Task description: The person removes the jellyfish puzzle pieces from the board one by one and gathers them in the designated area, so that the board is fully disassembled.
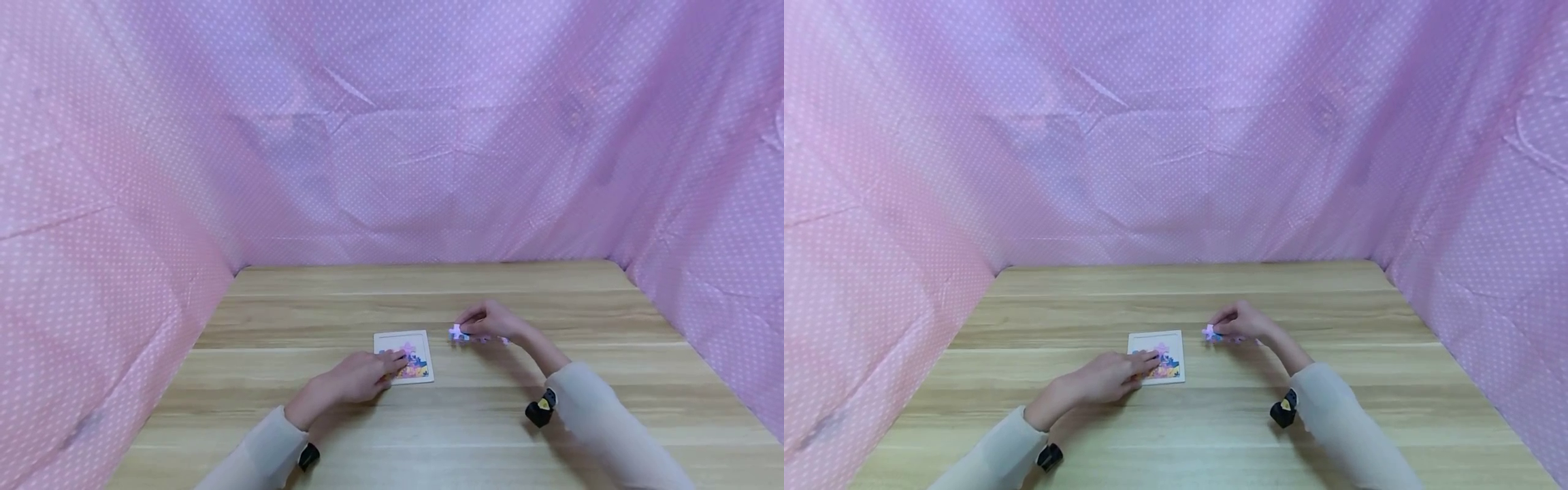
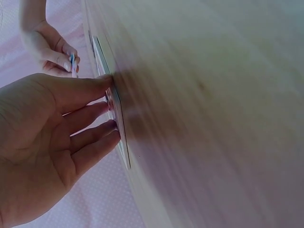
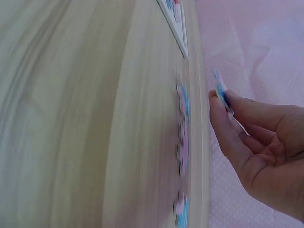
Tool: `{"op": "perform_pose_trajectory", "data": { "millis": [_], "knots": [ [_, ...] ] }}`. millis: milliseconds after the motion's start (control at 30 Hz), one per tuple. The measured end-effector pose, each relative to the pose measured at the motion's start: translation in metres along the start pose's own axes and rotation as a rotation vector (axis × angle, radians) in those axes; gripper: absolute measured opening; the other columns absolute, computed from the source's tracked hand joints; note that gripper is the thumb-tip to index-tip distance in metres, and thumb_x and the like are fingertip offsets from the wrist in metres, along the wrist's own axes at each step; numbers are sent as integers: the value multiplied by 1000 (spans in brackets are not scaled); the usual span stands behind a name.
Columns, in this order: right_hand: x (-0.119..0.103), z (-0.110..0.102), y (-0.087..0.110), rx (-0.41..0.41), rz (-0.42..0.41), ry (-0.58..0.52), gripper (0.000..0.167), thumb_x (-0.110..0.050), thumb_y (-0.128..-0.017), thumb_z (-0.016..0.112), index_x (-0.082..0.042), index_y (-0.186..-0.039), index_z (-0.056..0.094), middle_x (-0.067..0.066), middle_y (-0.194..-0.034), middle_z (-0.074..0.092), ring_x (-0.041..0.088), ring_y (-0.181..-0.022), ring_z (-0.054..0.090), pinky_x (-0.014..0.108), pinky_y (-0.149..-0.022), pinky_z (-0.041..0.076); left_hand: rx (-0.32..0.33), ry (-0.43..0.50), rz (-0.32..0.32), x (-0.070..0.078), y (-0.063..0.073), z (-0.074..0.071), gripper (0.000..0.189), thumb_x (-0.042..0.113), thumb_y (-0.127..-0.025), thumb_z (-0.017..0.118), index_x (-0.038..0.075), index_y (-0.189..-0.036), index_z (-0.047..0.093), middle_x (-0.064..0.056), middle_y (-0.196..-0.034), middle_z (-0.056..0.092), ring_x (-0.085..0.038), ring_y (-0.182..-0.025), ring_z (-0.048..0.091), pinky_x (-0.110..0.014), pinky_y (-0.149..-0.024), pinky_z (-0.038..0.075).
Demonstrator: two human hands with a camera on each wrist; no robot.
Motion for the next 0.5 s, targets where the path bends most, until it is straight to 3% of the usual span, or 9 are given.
{"op": "perform_pose_trajectory", "data": {
  "millis": [233, 500],
  "knots": [
    [11, -15, 20, -1, 64, 12, 21, -6, -93, 71, 8, -108, 72, 13, -94, 75, 8, -67, 56, 21, -55, 45, 0, 4, -13, -1, -1, -1, 47, 18, -102, 59, 15, -149, 51, -1, -155, 44, -22, -138, 47, -42, -109, 44],
    [21, -31, 44, -4, 20, 12, 19, -4, -91, 73, 11, -102, 72, 18, -97, 74, 11, -84, 67, 21, -73, 55, -18, 6, -22, -3, -3, 0, 47, 20, -103, 58, 16, -149, 50, 1, -155, 43, -21, -138, 46, -43, -108, 45]
  ]
}}
Point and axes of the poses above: each hand's wrist, its own y-axis away from the middle knuckle, its own z-axis out of the palm, x = y × z, the point moved 6 cm from there along -y, towards the middle knuckle
